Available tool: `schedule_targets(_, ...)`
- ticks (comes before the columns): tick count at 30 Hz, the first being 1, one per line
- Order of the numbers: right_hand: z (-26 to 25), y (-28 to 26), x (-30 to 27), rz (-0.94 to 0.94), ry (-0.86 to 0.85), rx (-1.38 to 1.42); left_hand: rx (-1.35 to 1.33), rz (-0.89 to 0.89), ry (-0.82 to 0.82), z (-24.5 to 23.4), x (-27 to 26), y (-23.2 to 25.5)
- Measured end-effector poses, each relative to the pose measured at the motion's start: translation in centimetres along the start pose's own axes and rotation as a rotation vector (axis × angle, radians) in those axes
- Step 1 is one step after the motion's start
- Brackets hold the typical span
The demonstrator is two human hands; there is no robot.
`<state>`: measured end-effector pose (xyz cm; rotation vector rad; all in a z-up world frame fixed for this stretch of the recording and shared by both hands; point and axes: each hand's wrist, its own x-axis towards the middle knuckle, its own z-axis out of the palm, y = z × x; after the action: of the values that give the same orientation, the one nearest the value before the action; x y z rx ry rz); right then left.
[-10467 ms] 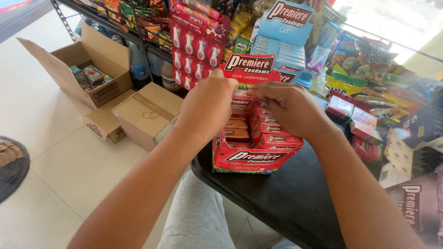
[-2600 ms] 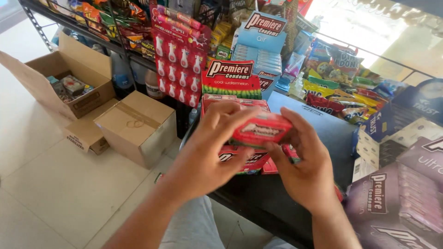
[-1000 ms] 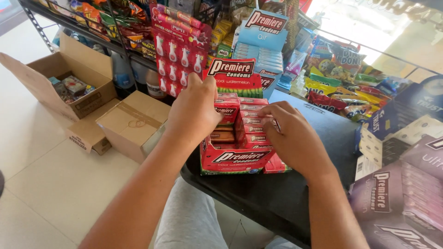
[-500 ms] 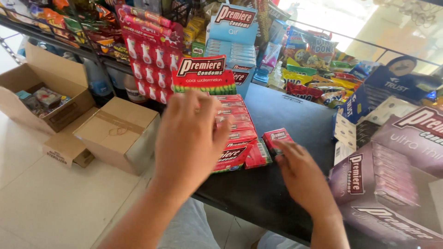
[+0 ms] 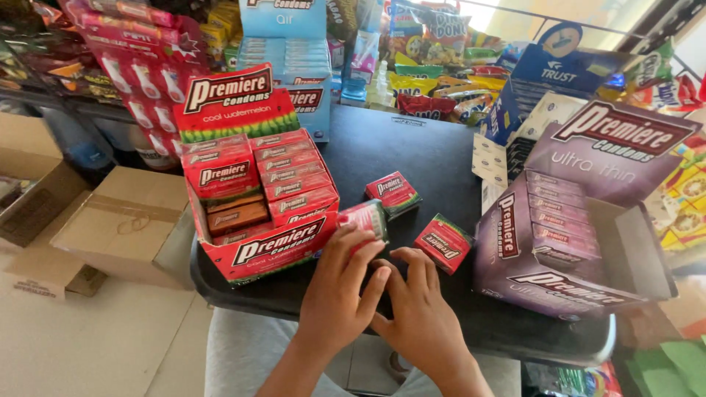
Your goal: The person organizes various boxes of condoms on a black table. They pick up individual packages, rotate them to display different sides, and place them into larger display boxes. The person handles multiple brands and types, including red, blue, and purple packaging.
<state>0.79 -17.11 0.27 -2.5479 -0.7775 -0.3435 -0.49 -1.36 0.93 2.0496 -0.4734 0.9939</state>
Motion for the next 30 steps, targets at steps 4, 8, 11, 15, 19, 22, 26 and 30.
schedule_targets(4, 0.0, 0.0, 0.2, -0.112, 0.103, -0.013, 0.072, -0.136, -0.123, 1.4, -0.7, -1.3)
schedule_targets(8, -0.2, 0.3, 0.5, -0.162, 0.031, -0.109, 0.269, -0.098, -0.203, 2.3, -1.0, -1.9)
schedule_targets(11, -0.5, 0.1, 0.6, -0.154, 0.03, -0.138, 0.24, -0.118, -0.216, 1.8, -0.6, -1.2)
schedule_targets(15, -0.6, 0.1, 0.6, -0.222, 0.079, -0.144, 0.043, -0.102, -0.164, 1.4, -1.4, -1.5)
schedule_targets(19, -1.1, -0.6, 0.4, -0.186, 0.098, -0.028, -0.081, -0.154, -0.082, 1.0, -1.9, -1.8)
schedule_targets(22, -0.9, -0.2, -0.3, -0.182, 0.112, -0.004, -0.141, -0.169, -0.063, 0.5, -1.6, -1.8)
schedule_targets(26, -0.1, 1.7, -1.8, -0.236, 0.157, 0.138, -0.33, -0.169, -0.155, -0.4, -1.1, -2.1)
schedule_targets(30, 0.9, 4.0, -3.4, 0.286, 0.216, 0.627, -0.473, -0.231, -0.34, -1.1, -0.3, -2.0)
